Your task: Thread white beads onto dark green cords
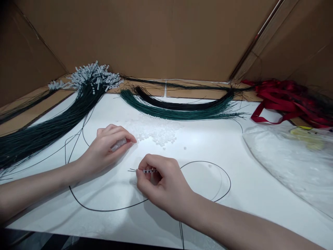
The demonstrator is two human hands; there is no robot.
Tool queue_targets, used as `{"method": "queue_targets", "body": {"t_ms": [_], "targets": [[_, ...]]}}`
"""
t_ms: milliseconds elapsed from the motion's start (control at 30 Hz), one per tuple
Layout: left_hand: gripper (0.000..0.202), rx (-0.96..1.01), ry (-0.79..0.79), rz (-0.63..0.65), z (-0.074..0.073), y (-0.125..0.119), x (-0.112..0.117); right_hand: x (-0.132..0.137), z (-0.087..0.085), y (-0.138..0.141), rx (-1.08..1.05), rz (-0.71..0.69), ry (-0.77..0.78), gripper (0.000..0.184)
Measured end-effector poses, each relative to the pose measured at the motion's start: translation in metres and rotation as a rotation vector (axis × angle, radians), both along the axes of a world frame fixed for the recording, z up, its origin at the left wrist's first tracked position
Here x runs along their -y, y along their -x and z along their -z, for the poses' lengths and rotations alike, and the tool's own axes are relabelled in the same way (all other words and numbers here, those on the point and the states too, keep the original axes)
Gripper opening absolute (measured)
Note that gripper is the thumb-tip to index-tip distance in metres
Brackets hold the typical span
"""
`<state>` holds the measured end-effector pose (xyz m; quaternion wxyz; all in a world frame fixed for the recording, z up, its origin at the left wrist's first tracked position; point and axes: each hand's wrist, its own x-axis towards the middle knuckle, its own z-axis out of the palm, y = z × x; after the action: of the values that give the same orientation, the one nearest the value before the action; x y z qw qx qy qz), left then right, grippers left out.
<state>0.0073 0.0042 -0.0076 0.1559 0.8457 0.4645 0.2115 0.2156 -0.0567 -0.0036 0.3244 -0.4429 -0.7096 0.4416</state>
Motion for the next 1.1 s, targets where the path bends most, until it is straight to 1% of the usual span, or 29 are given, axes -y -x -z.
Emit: {"method": "queue_targets", "body": {"t_ms": [133, 233, 400, 533, 667, 767, 833, 1000, 1100], "targets": [[0.017, 0.034, -0.011, -0.007, 0.0001, -0.0003, 0.0003, -0.0004, -0.0001, 0.0005, -0.001, 0.005, -0.006, 0.013], [0.018, 0.084, -0.009, 0.013, -0.0007, 0.0001, 0.0004, -0.0005, 0.0003, 0.0003, -0.003, 0.005, 0.001, 0.013], [0.02, 0.247, 0.039, 0.036, -0.0024, 0.0008, 0.0016, -0.0005, 0.0008, 0.0003, -0.01, 0.005, 0.001, 0.013], [0.022, 0.391, 0.06, 0.088, -0.0006, 0.0019, 0.0046, -0.0007, 0.0005, 0.0007, -0.016, -0.001, 0.0, 0.013], [0.019, 0.515, 0.106, 0.183, 0.0002, 0.003, 0.0075, -0.001, 0.0008, 0.0008, -0.022, 0.005, 0.004, 0.013], [0.015, 0.519, 0.073, 0.227, -0.0014, 0.0036, 0.0079, -0.0008, 0.0014, 0.0007, -0.032, 0.012, 0.005, 0.013], [0.014, 0.52, 0.079, 0.246, -0.0024, 0.0041, 0.0076, -0.0008, 0.0013, 0.0006, -0.035, 0.018, 0.019, 0.013], [0.014, 0.564, 0.132, 0.306, -0.0022, 0.0044, 0.008, -0.0015, -0.0008, -0.0001, -0.068, 0.035, 0.068, 0.013], [0.015, 0.59, 0.21, 0.34, -0.0018, 0.0049, 0.0091, -0.0014, -0.0019, -0.0008, -0.081, 0.055, 0.099, 0.014]]}}
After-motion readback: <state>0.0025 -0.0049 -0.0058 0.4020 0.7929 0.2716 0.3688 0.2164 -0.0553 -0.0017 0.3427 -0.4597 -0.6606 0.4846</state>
